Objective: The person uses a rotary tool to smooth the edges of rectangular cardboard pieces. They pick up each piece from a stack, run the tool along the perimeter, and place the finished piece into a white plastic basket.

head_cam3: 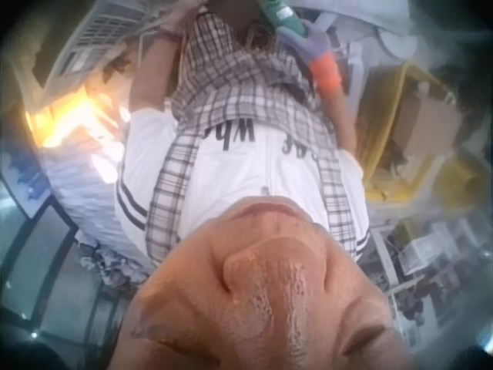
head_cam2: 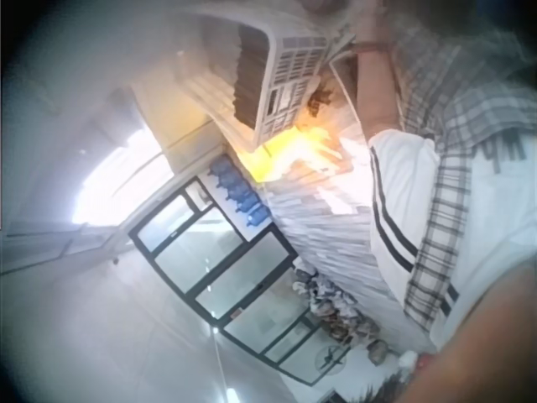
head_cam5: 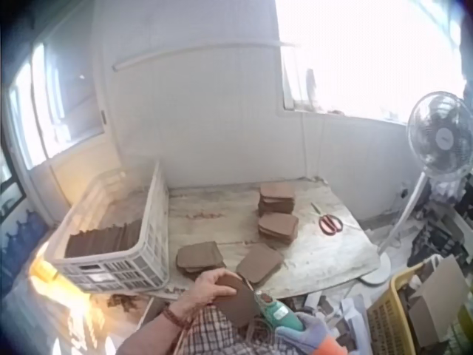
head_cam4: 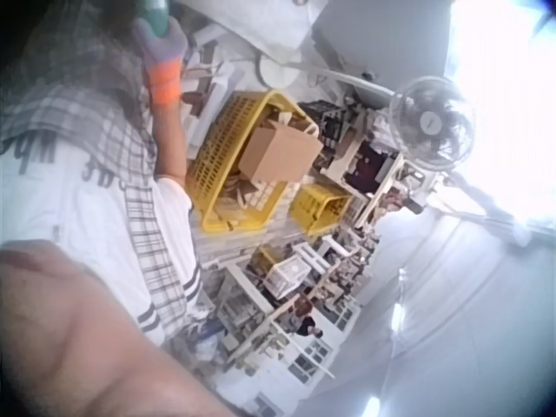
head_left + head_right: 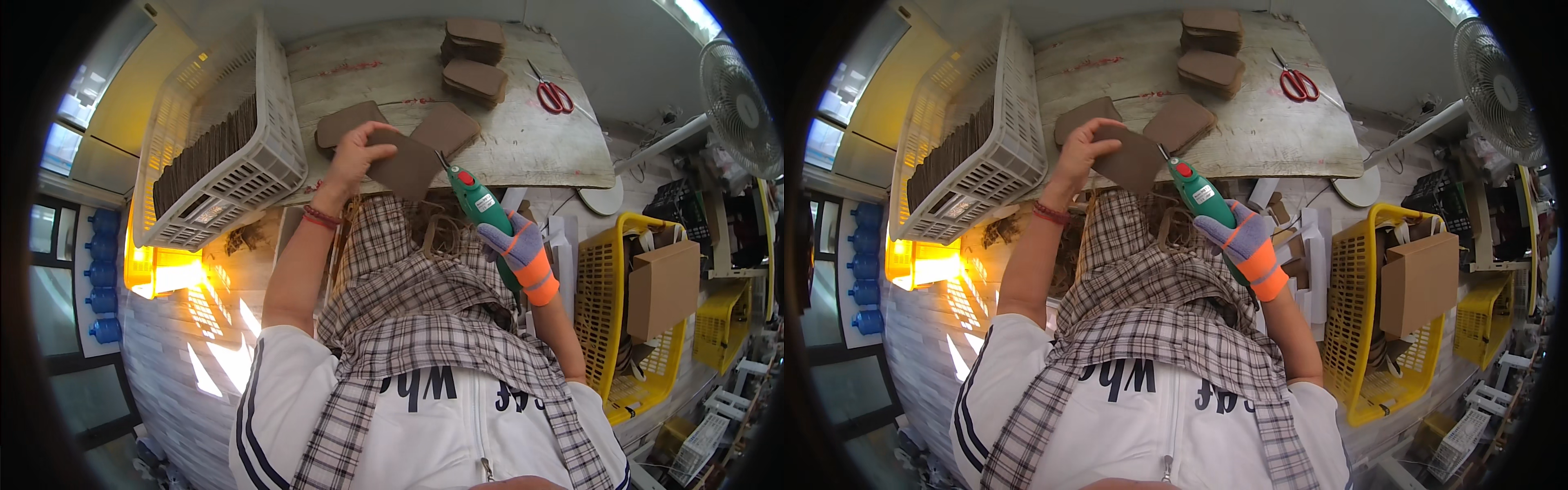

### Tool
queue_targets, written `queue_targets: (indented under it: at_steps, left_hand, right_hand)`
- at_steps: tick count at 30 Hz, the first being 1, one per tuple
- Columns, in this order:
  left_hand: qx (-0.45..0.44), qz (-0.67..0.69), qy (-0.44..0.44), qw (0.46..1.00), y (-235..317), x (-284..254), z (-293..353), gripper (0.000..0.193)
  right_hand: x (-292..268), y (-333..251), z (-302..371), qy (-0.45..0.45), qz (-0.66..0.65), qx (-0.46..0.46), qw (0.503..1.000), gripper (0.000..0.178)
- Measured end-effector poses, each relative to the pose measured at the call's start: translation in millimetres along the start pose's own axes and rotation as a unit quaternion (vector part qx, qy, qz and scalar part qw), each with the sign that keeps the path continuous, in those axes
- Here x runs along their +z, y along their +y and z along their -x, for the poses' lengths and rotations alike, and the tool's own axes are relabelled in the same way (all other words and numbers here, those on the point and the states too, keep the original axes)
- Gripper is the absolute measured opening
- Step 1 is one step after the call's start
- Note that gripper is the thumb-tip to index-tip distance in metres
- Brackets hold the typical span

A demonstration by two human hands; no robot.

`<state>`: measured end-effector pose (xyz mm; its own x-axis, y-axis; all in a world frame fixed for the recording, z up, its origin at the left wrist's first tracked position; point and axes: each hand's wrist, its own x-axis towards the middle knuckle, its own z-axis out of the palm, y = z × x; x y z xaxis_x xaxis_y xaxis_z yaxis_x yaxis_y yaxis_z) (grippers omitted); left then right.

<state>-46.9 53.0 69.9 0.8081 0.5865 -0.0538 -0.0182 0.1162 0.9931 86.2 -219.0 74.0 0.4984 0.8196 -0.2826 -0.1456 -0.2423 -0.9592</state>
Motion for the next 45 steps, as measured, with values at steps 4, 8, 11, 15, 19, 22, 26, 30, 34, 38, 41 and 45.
queue_targets:
  at_steps: [4,8,11,15,19,22,26,30,34,38,41,45]
  left_hand:
    - [0.051,-0.012,0.241,0.969,-7.4,-76.4,-36.7,0.035]
    - [0.116,-0.535,0.331,0.768,-34.6,-84.6,-51.5,0.053]
    - [0.274,-0.63,0.265,0.677,-34.2,-16.4,-44.0,0.054]
    - [0.216,-0.667,0.161,0.694,-58.7,45.4,-53.9,0.063]
    - [0.149,-0.666,0.161,0.713,-74.8,60.8,-65.7,0.066]
    - [0.15,-0.667,0.174,0.709,-74.0,70.2,-64.3,0.061]
    - [0.169,-0.642,0.183,0.725,-83.0,70.2,-64.0,0.058]
    - [0.248,-0.612,0.225,0.716,-82.9,72.5,-59.6,0.048]
    - [0.218,-0.489,0.229,0.813,-68.5,81.6,-54.2,0.038]
    - [0.139,-0.265,0.194,0.934,-73.3,83.3,-55.7,0.033]
    - [0.086,0.133,0.161,0.974,-66.3,97.7,-49.9,0.028]
    - [0.044,0.465,0.125,0.875,-50.4,113.2,-36.0,0.033]
  right_hand:
    - [-14.3,13.7,1.9,0.029,0.006,0.014,0.999,0.034]
    - [-22.0,23.8,3.9,0.041,-0.003,0.008,0.999,0.031]
    - [-26.9,33.6,6.2,0.07,-0.006,0.014,0.997,0.031]
    - [-30.4,43.9,6.3,0.08,-0.017,0.022,0.996,0.033]
    - [-32.8,48.6,9.4,0.086,-0.023,0.033,0.995,0.034]
    - [-33.3,52.0,9.3,0.09,-0.027,0.035,0.995,0.033]
    - [-32.3,55.4,7.6,0.088,-0.022,0.03,0.995,0.034]
    - [-30.4,52.1,9.4,0.089,-0.029,0.043,0.995,0.033]
    - [-30.4,52.1,9.1,0.091,-0.04,0.037,0.994,0.033]
    - [-30.9,51.1,7.8,0.092,-0.038,0.033,0.994,0.033]
    - [-27.4,45.6,7.5,0.116,-0.046,0.021,0.992,0.035]
    - [-20.4,36.2,4.6,0.138,-0.047,0.004,0.989,0.038]
